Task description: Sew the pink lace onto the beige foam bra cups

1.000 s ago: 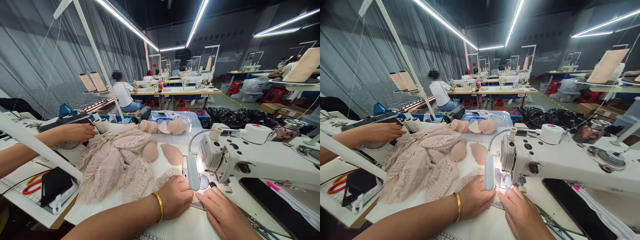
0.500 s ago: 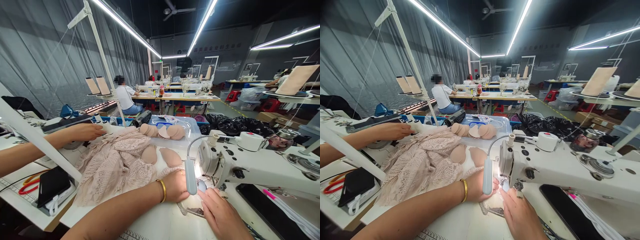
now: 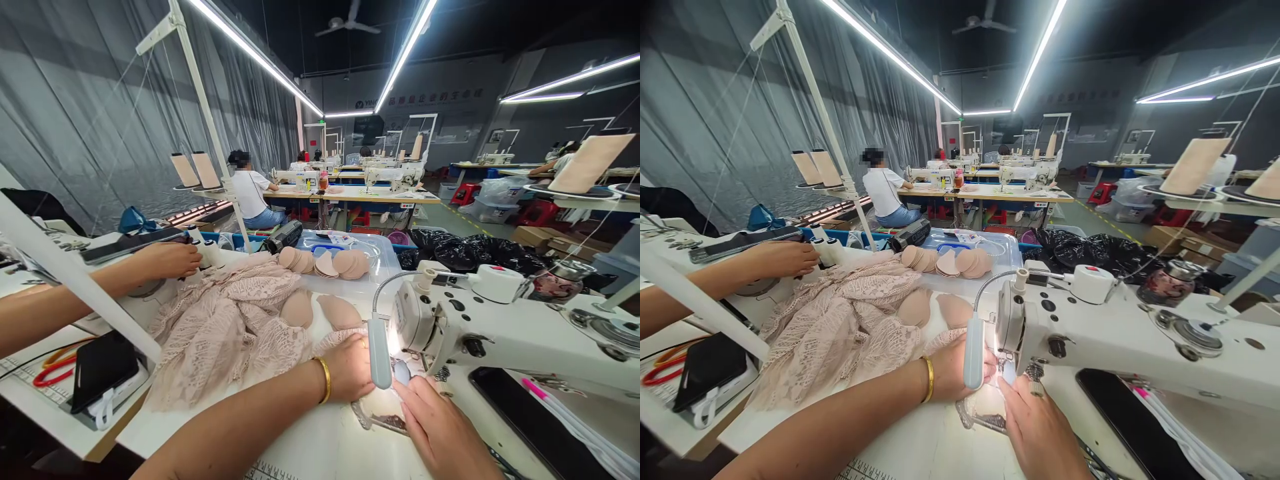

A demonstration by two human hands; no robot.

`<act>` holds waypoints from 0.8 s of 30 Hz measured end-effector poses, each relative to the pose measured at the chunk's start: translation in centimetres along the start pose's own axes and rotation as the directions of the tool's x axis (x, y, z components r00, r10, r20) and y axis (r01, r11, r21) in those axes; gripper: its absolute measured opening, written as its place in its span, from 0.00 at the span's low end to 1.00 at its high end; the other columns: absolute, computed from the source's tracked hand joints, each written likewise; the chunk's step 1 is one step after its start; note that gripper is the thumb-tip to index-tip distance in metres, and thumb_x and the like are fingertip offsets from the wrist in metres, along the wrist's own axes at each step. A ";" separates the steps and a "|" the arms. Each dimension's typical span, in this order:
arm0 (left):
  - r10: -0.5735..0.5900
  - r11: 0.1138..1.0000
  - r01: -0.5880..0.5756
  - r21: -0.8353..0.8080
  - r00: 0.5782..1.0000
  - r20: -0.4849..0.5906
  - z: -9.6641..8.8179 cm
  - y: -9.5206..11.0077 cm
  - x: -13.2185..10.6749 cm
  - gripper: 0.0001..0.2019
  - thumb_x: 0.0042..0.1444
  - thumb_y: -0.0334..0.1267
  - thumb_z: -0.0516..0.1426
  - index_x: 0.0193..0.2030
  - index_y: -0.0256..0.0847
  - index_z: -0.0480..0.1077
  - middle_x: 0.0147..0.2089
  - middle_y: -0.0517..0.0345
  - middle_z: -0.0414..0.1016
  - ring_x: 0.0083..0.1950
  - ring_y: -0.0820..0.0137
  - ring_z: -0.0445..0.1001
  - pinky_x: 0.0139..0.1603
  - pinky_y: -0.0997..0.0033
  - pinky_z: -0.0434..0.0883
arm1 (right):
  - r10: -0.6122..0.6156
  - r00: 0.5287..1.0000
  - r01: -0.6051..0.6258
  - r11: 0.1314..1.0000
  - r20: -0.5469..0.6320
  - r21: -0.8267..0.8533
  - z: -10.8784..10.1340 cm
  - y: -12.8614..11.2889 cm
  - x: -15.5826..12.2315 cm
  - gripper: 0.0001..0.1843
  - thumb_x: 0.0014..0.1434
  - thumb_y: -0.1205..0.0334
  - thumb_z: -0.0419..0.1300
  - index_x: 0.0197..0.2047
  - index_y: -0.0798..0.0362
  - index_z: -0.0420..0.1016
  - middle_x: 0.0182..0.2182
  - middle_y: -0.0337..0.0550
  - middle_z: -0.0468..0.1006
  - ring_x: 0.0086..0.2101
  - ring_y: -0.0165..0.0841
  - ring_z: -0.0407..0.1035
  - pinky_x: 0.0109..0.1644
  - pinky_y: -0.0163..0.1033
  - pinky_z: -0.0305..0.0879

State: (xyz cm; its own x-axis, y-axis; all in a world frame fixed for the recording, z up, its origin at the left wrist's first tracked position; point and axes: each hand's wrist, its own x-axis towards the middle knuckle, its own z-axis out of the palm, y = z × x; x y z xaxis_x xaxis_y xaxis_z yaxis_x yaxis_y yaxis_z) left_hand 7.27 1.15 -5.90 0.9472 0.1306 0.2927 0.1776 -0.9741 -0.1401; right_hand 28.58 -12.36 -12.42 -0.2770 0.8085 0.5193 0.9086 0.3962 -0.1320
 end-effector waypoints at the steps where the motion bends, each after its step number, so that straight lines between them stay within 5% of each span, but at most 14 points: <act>1: 0.005 1.000 -0.005 -0.017 1.000 0.007 -0.1 0.1 0.0 0.09 0.71 0.39 0.56 0.38 0.40 0.73 0.41 0.53 0.81 0.47 0.62 0.76 0.55 0.60 0.68 | -0.020 1.000 0.020 1.000 -0.016 -0.003 0.1 0.1 -0.1 0.24 0.75 0.67 0.44 0.67 0.45 0.69 0.37 0.42 0.74 0.32 0.38 0.75 0.33 0.43 0.71; 13: -0.034 0.988 0.033 -0.149 0.999 -0.004 -0.2 0.3 -0.1 0.09 0.68 0.39 0.58 0.35 0.42 0.72 0.43 0.57 0.82 0.46 0.61 0.77 0.47 0.56 0.68 | -0.013 1.000 0.013 1.000 0.026 0.019 -1.0 -0.6 0.0 0.23 0.74 0.68 0.45 0.64 0.46 0.72 0.38 0.44 0.75 0.33 0.39 0.73 0.36 0.45 0.71; 24: -0.125 0.984 0.135 -0.119 0.988 0.091 0.0 -0.4 0.1 0.08 0.69 0.39 0.57 0.41 0.41 0.77 0.47 0.52 0.81 0.54 0.58 0.75 0.58 0.55 0.66 | 0.027 1.000 -0.028 0.999 0.015 0.028 -0.2 -0.1 0.2 0.22 0.75 0.65 0.44 0.64 0.47 0.72 0.35 0.41 0.74 0.30 0.38 0.73 0.30 0.43 0.70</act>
State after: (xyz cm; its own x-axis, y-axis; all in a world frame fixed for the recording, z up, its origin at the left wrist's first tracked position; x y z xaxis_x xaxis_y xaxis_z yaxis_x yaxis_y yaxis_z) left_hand 7.31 1.52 -5.76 0.9380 0.2675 0.2204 0.2711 -0.9625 0.0145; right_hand 28.53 -12.33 -12.12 -0.2570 0.8254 0.5027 0.9067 0.3860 -0.1702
